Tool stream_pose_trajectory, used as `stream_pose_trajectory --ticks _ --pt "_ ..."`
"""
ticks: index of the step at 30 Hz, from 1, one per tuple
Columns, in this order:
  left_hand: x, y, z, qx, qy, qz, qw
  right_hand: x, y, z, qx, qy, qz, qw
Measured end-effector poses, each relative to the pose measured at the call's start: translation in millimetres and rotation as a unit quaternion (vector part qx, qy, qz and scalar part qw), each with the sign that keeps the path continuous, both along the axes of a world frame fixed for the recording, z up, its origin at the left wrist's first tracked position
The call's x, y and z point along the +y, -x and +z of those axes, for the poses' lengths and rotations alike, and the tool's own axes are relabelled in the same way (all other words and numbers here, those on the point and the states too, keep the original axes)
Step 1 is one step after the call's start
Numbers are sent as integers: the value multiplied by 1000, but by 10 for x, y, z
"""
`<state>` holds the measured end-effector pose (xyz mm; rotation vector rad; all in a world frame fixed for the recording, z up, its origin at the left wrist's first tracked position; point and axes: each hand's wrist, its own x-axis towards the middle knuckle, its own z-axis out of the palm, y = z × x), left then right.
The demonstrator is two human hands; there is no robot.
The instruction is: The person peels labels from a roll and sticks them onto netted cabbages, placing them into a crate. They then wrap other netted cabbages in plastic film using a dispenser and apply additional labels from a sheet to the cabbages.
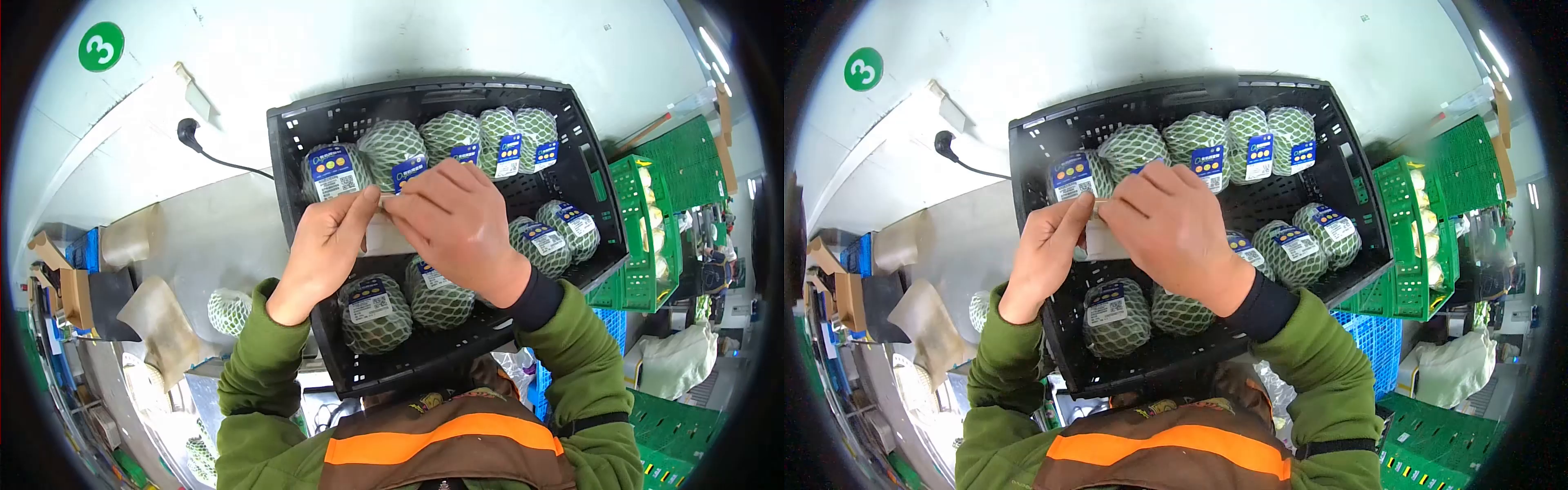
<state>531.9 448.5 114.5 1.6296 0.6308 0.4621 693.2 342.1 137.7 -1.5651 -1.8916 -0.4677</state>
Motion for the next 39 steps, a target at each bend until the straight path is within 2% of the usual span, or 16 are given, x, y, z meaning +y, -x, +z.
stream_pose_trajectory --ticks 3,5,6,7,10,11,13,20,27,30,32,33,35,36,38,39 --pt "10 10 -3 7 14 13 1000 -51 18 41 29 35 83 995" --pt "0 45 17 0 10 31 999 -69 -53 162 209 32 105 972" --pt "-38 90 25 -6 -57 18 998 -65 -94 157 389 79 34 917" --pt "-67 133 48 -11 -124 5 992 -3 -176 226 548 123 -51 825" --pt "-87 244 137 -45 -183 -142 972 446 -398 49 687 236 -35 687" --pt "-104 265 125 -55 -192 -170 965 604 -392 -84 686 237 -35 687" --pt "-125 286 27 -66 -184 -181 964 921 -322 -334 714 345 -8 609" --pt "-146 335 -82 -100 -226 -177 953 1688 -91 -515 630 424 -189 623" --pt "-130 353 -127 -126 -245 -179 945 1811 -57 -606 564 441 -187 672" --pt "-134 360 -108 -121 -249 -177 944 1843 -50 -657 547 431 -138 704" --pt "-135 362 -102 -121 -250 -178 944 1853 -73 -614 348 487 -134 789" --pt "-137 365 -98 -120 -253 -177 943 1857 -99 -665 349 487 -135 789" --pt "-138 359 -112 -125 -247 -177 944 1844 -108 -700 -21 440 -48 896" --pt "-139 358 -114 -130 -240 -177 946 1813 -97 -666 -20 438 -49 898" --pt "-130 373 -97 -123 -229 -182 948 1718 -55 -594 149 445 -148 870" --pt "-124 380 -91 -116 -216 -184 952 1649 -59 -580 151 442 -148 872"
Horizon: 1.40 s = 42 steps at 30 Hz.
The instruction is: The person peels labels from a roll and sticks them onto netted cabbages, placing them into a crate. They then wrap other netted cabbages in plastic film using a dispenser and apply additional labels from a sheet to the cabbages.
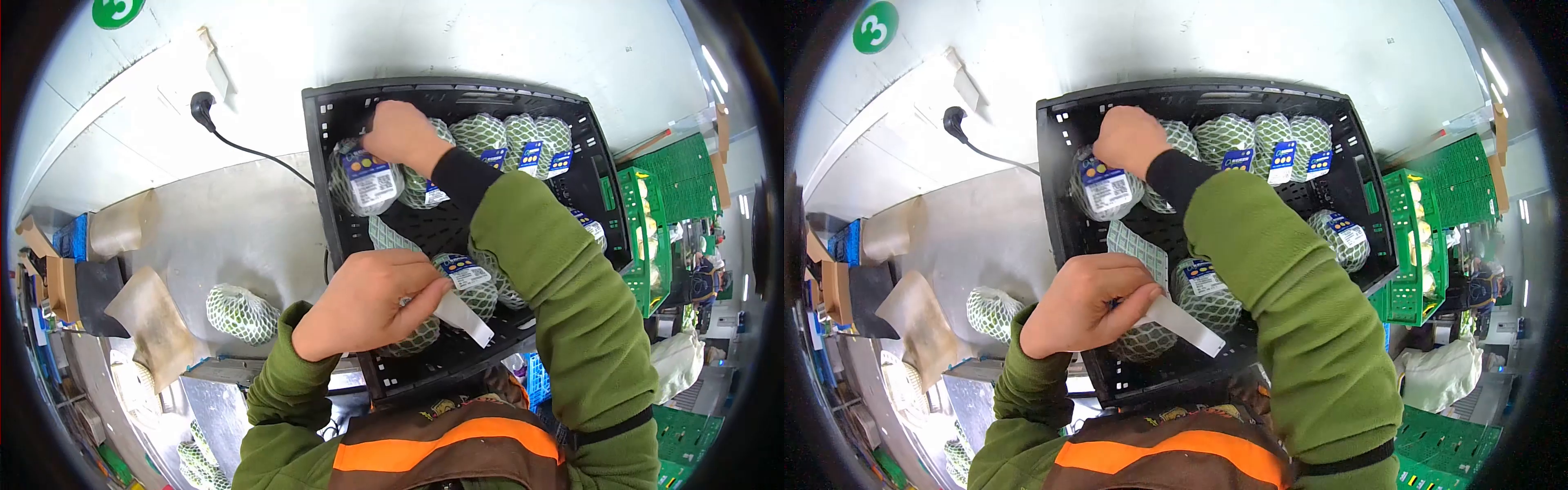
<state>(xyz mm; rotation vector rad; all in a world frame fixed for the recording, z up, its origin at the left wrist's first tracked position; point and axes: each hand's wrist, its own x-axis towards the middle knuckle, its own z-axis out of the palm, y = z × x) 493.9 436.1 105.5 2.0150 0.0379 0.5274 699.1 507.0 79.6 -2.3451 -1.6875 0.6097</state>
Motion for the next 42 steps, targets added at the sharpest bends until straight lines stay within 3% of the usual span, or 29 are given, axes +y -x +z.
stream_pose_trajectory --ticks 2,4,7,8,10,12,14,16,17,20,21,22,23,24,26,27,28,30,31,32,34,35,36,38,39,41,42 --pt "2 3 7 10 -5 4 1000 -186 -92 -3 -71 -148 -61 985" --pt "-3 20 19 21 -11 8 1000 -260 -380 -114 -103 -179 -19 978" --pt "-11 6 32 21 -1 -1 1000 -607 -431 264 179 -153 -21 972" --pt "-33 9 9 -18 55 38 998 -756 -440 344 178 -155 -23 971" --pt "-77 19 8 -57 112 78 989 -1082 -462 482 335 -26 -61 940" --pt "-127 27 48 -149 160 204 954 -1443 -543 622 301 123 -39 945" --pt "-170 31 70 -188 111 245 945 -1838 -640 651 321 157 -40 933" --pt "-244 76 184 -265 57 215 938 -2168 -721 587 403 196 -76 891" --pt "-319 81 256 -278 93 186 938 -2288 -685 640 457 212 -77 861" --pt "-416 -50 397 -388 298 102 866 -2411 -655 501 464 54 -22 884" --pt "-249 -41 388 -384 342 -24 857 -2378 -574 524 469 47 -17 882" --pt "-124 -79 436 -378 336 -23 862 -2303 -454 566 461 -43 35 885" --pt "-7 -132 497 -368 370 -115 845 -2246 -356 593 450 -133 85 879" --pt "73 -198 535 -354 403 -204 819 -2206 -299 584 456 -137 87 875" --pt "177 -319 416 -394 441 -221 776 -2158 -221 537 719 -15 161 675" --pt "212 -347 394 -392 446 -251 765 -2236 -151 571 697 14 133 705" --pt "246 -359 329 -388 445 -246 769 -2306 -57 649 694 -2 206 690" --pt "242 -370 260 -441 456 -247 732 -2478 59 843 664 23 164 729" --pt "150 -274 205 -442 456 -242 733 -2498 44 792 665 27 165 727" --pt "-68 -147 222 -396 516 -105 752 -2511 1 696 668 5 110 736" --pt "-386 -25 263 -277 597 166 734 -2521 -54 600 648 -76 -19 758" --pt "-265 -62 331 -173 507 239 810 -2522 -84 613 640 -116 -43 758" --pt "-352 -133 403 -178 678 219 679 -2510 -128 644 631 -159 -66 756" --pt "-610 -57 320 -140 700 114 691 -2505 -186 708 619 -182 -79 760" --pt "-722 -98 317 -138 701 113 691 -2525 -179 707 613 -191 -96 761" --pt "-961 -172 313 -136 581 197 778 -2502 -144 613 603 -217 -85 763" --pt "-977 -169 265 -140 585 200 774 -2487 -144 562 592 -247 -67 765"
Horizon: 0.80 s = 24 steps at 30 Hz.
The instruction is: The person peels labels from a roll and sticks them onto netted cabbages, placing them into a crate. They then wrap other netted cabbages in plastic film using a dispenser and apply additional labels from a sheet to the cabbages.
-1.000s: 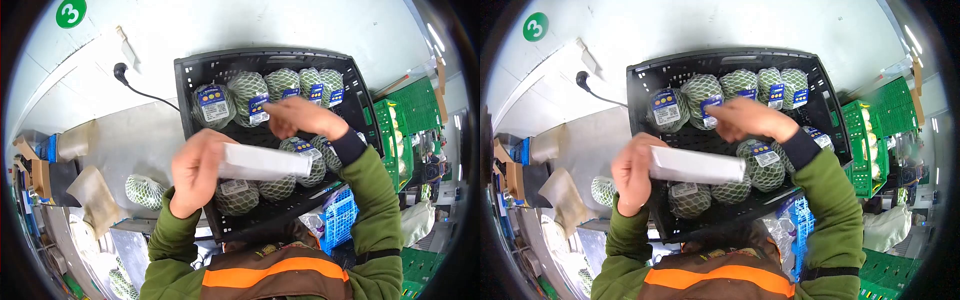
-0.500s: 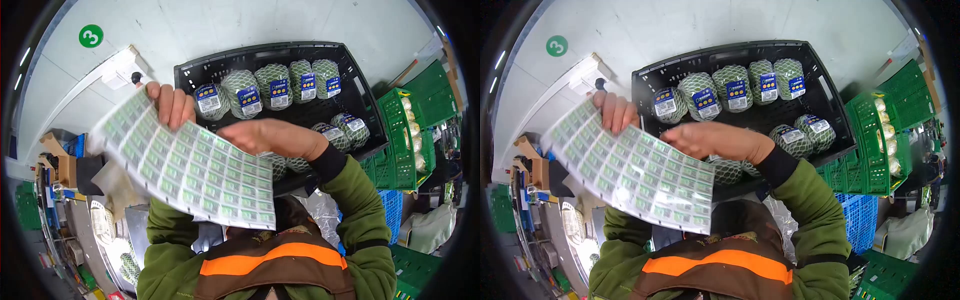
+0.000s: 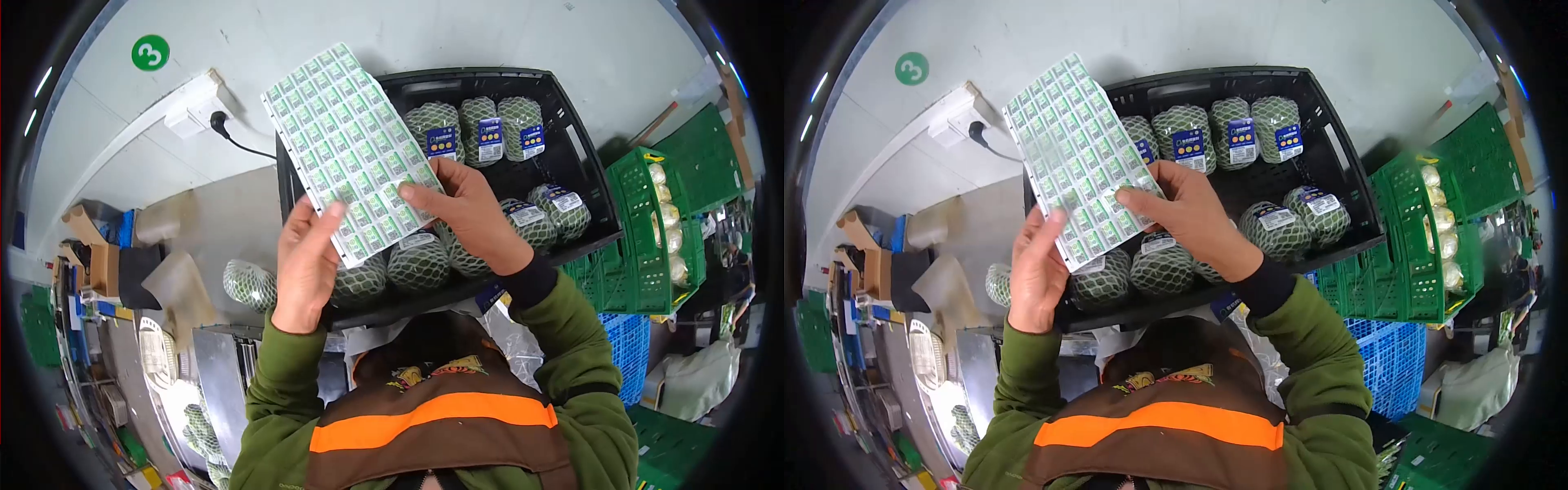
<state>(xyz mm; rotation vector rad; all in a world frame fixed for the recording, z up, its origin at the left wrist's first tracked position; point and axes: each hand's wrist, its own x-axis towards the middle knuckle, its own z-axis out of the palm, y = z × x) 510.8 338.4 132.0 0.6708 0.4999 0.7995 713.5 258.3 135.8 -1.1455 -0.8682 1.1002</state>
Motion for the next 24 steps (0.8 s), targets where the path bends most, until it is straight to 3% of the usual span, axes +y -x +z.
stream_pose_trajectory --ticks 2,3,4,6,7,9,12,13,16,18,20,21,23,24 --pt "36 -26 -78 101 -167 67 978 -26 14 -23 -17 -5 -21 1000" --pt "-6 -86 1 104 -132 134 977 -49 27 -2 -12 -15 -56 998" --pt "0 -63 -20 103 -131 139 976 -72 39 6 -6 -24 -90 996" --pt "36 17 -81 150 -243 132 949 -124 -6 -13 3 -36 -81 996" --pt "52 42 -74 151 -242 134 949 -165 -54 -16 -57 -23 -32 998" --pt "77 79 -39 238 -285 124 920 -196 -75 26 -107 -17 45 993" --pt "98 125 57 210 -273 79 935 -213 -83 75 -49 -19 67 996" --pt "97 205 130 174 -253 -11 952 -211 -92 69 -50 -19 66 996" --pt "78 208 133 183 -309 -36 933 -224 -106 62 -48 -33 59 997" --pt "96 213 130 186 -292 -40 937 -225 -127 124 -173 3 45 984" --pt "94 214 193 314 -362 -29 877 -212 -159 136 -234 -14 31 972" --pt "113 223 181 313 -362 -28 878 -205 -171 142 -294 -31 19 955" --pt "175 237 150 347 -627 95 691 -157 -204 106 -358 -101 3 928" --pt "183 211 152 346 -627 97 691 -129 -204 115 -416 -169 -13 893"
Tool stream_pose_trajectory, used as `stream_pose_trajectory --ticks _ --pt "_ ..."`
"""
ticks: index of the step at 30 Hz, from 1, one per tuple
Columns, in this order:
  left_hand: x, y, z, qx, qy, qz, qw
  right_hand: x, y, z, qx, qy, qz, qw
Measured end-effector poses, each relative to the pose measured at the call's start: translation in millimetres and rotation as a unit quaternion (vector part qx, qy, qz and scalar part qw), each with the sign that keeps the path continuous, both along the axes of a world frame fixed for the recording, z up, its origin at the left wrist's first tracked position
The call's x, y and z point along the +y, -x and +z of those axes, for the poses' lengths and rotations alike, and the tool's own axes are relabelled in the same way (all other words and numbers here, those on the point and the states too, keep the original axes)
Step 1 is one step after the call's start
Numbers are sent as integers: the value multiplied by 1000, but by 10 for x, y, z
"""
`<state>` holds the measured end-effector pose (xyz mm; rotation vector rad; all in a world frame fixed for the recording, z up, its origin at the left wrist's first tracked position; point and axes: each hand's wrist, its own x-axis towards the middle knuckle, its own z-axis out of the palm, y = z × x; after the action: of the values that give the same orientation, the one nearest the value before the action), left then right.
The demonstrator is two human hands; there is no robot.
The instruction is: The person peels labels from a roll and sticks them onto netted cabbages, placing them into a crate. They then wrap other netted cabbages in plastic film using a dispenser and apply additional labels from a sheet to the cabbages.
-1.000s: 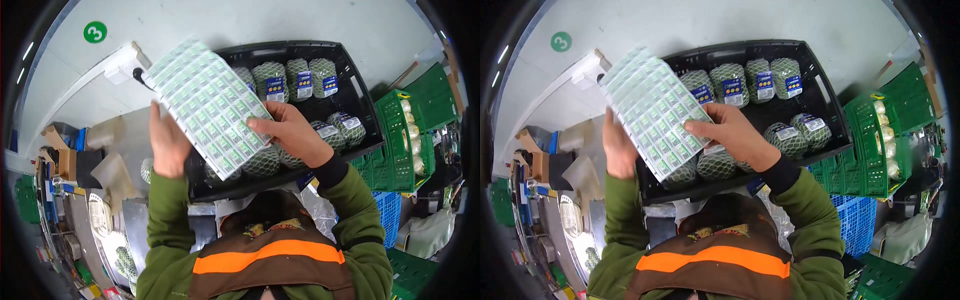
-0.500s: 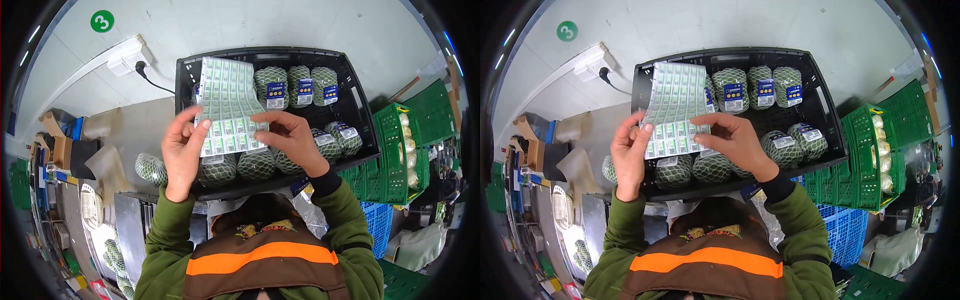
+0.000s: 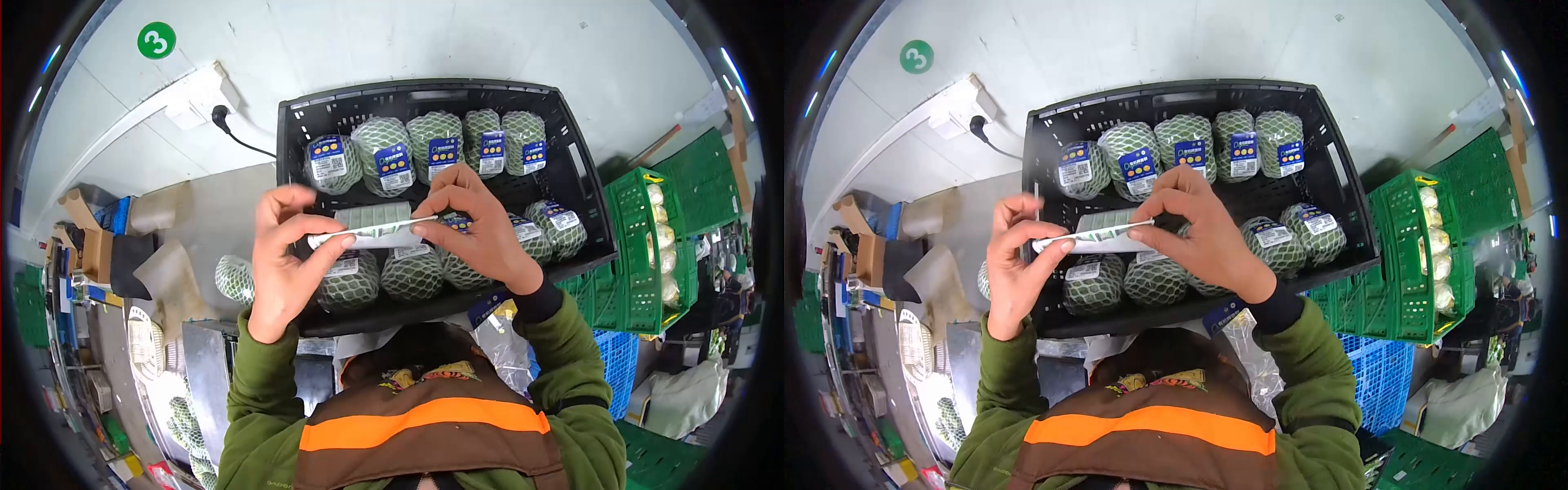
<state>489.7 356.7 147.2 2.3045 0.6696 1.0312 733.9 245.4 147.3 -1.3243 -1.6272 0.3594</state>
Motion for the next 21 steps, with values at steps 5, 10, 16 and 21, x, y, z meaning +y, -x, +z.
stream_pose_trajectory --ticks 5,10,16,21 --pt "-151 -64 -26 -168 279 -32 945 -32 -8 72 42 46 20 998" --pt "97 20 -29 -173 330 44 927 53 -332 14 153 133 37 978" --pt "119 -172 -80 -157 328 -9 932 364 -381 210 204 203 101 952" --pt "90 -282 -78 -138 326 16 935 590 -375 350 23 170 134 976"
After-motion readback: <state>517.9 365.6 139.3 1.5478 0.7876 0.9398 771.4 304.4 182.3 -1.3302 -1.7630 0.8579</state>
